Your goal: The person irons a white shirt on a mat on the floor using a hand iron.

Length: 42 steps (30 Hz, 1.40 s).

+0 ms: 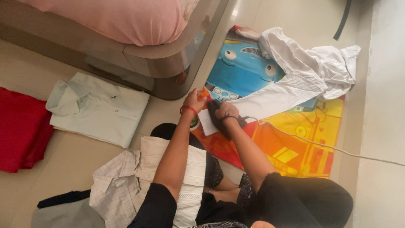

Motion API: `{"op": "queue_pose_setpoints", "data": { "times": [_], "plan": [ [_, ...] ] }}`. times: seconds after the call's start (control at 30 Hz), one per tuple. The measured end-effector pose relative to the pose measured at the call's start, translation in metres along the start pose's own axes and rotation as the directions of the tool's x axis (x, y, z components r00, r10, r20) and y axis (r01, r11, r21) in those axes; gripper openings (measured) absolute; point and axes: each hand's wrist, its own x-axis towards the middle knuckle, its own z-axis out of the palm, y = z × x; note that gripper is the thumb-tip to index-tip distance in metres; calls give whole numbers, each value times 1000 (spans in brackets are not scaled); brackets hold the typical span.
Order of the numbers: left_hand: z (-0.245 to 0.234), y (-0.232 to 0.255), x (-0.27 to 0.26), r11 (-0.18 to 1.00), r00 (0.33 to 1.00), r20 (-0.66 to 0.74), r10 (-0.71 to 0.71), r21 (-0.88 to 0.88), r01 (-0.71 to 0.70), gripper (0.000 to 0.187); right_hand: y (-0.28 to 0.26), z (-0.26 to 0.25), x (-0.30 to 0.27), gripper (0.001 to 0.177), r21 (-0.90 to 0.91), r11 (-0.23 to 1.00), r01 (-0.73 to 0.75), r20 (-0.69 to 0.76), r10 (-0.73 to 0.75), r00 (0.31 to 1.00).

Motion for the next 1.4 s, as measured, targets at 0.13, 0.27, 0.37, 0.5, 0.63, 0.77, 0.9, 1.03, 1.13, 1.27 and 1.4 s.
{"op": "queue_pose_setpoints", "data": {
  "times": [0.13, 0.27, 0.37, 0.5, 0.63, 0.77, 0.9, 1.03, 1.13, 1.27, 1.4],
  "plan": [
    [15, 1, -16, 814, 998, -37, 43, -578, -57, 52, 5, 4, 22, 47, 9, 1000, 17, 27, -18, 999],
    [27, -24, -68, 389, 874, 296, -386, -807, 445, 49, 30, 2, 13, 55, 95, 960, 265, 66, -272, 960],
    [30, -41, -72, 174, 728, 465, -503, -771, 613, 48, 41, -4, -19, 51, 158, 953, 259, 85, -275, 958],
    [27, -45, -51, 178, 785, 349, -512, -851, 494, 54, 47, -18, -63, 42, 247, 964, 102, 184, -150, 971],
    [28, -34, -41, 219, 710, 385, -590, -770, 599, 60, 49, -16, -80, 41, 225, 944, 242, 49, -259, 965],
    [29, -21, -41, 332, 703, 335, -627, -702, 630, 66, 41, -10, -64, 43, 204, 954, 218, 16, -226, 974],
    [53, -40, -31, 358, 869, 93, -486, -886, 295, 68, 31, -5, -29, 45, 209, 960, 185, 0, -190, 982],
    [59, -57, -24, 437, 839, 73, -539, -827, 353, 60, 14, -1, 11, 53, 181, 972, 151, -43, -146, 988],
    [58, -62, -21, 400, 904, 87, -418, -876, 269, 52, 3, -2, 31, 53, 199, 977, 77, -43, -69, 997],
    [53, -65, -26, 405, 904, 118, -411, -864, 298, 41, 3, 1, 31, 53, 231, 972, 28, -52, -17, 999],
    [45, -60, -29, 518, 925, 50, -376, -817, 255, 39, 17, 7, 13, 53, 250, 966, 67, -45, -57, 997]
  ]
}}
